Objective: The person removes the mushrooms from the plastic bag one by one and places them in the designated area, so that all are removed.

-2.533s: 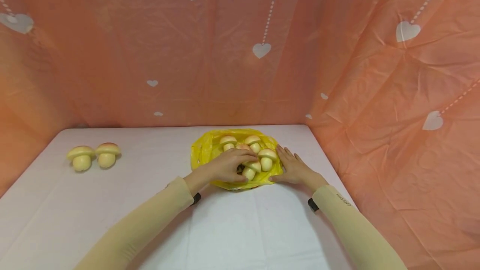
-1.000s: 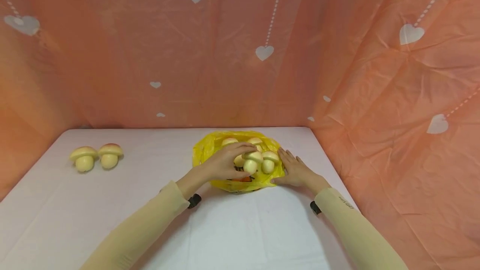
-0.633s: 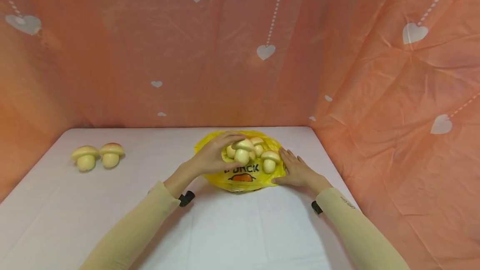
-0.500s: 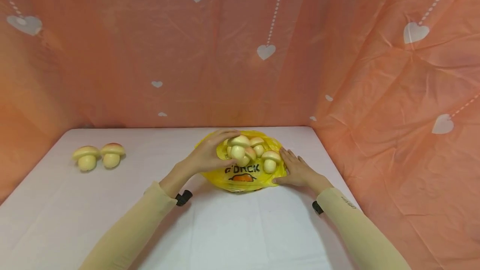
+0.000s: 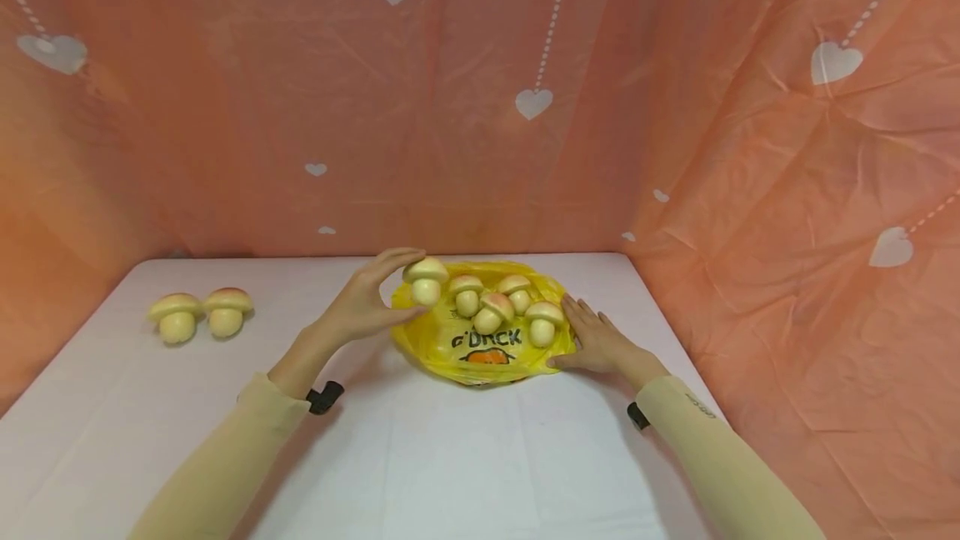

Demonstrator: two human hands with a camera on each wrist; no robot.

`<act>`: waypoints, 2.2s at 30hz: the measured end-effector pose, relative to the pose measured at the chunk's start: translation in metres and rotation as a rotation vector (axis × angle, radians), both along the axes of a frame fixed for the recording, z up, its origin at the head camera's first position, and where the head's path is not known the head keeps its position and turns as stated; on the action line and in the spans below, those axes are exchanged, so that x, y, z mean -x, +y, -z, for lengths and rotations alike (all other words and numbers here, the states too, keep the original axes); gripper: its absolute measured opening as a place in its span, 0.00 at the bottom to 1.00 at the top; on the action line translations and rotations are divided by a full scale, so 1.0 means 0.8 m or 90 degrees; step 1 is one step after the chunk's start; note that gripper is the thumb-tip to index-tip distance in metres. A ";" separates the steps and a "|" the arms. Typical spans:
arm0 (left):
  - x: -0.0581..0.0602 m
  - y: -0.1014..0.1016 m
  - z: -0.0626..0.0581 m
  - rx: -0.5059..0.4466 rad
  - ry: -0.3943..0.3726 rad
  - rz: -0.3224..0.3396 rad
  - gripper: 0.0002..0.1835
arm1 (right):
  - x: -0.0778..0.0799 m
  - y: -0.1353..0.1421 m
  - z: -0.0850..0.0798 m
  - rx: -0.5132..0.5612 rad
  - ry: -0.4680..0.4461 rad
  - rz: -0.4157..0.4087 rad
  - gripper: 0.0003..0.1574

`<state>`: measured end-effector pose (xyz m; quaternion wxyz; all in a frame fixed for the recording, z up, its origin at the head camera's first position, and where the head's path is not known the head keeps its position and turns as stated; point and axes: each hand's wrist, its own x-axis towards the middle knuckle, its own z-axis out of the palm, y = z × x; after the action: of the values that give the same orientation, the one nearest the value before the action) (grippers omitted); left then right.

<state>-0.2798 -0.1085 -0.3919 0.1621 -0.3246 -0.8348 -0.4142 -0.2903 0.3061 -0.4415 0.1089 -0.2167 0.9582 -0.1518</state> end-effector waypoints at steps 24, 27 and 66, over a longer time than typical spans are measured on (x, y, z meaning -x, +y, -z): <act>-0.022 -0.140 0.019 0.042 0.052 -0.124 0.42 | -0.001 0.000 0.002 -0.005 0.003 -0.001 0.76; -0.024 -0.155 0.018 0.063 0.047 -0.129 0.41 | -0.001 0.000 0.002 -0.004 0.004 -0.003 0.76; -0.022 -0.249 0.039 0.275 -0.024 -0.155 0.38 | -0.002 0.000 0.003 0.000 0.001 0.000 0.75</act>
<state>-0.2620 -0.3076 -0.4230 0.1218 -0.2409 -0.9397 -0.2098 -0.2890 0.3062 -0.4439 0.1081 -0.2168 0.9583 -0.1514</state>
